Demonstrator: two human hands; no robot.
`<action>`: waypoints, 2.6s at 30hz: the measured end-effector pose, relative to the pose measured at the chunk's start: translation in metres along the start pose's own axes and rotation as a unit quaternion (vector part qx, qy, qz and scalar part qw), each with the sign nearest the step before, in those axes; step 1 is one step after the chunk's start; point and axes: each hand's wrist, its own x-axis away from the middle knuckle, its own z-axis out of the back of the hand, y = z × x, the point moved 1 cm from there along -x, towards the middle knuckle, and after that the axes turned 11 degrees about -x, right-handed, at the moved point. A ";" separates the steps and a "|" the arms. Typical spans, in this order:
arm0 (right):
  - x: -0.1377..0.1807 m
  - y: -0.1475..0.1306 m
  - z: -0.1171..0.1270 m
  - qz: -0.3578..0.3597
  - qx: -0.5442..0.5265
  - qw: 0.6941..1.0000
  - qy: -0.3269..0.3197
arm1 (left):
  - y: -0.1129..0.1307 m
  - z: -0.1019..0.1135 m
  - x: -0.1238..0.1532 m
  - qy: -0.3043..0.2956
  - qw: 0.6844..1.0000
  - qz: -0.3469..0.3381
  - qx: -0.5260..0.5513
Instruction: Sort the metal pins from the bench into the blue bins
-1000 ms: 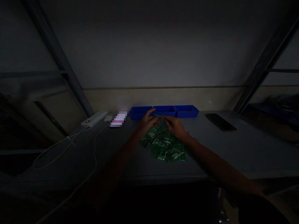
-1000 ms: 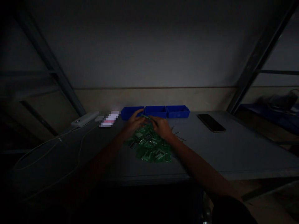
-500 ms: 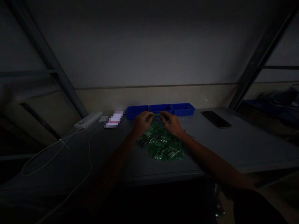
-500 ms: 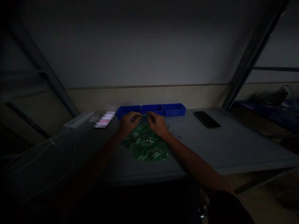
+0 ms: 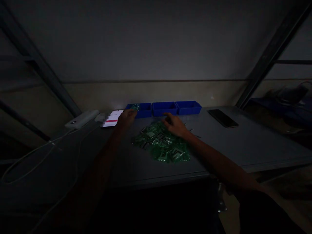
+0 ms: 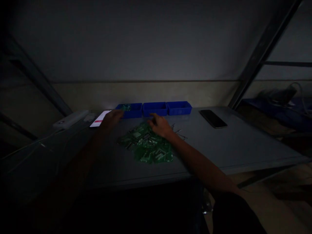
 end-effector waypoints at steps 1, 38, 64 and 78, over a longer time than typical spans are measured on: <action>0.000 -0.001 -0.001 0.001 0.004 1.000 -0.008 | -0.002 0.000 0.005 -0.016 1.000 -0.009 -0.025; 0.004 -0.006 -0.008 0.024 -0.018 0.998 -0.055 | 0.028 -0.026 0.038 -0.119 0.979 -0.082 0.146; 0.003 -0.010 -0.009 -0.032 -0.275 0.954 0.118 | 0.041 -0.034 0.055 -0.079 0.980 -0.116 0.142; 0.017 -0.027 -0.012 0.072 -0.103 0.990 0.061 | 0.047 -0.034 0.053 -0.075 0.862 0.022 0.501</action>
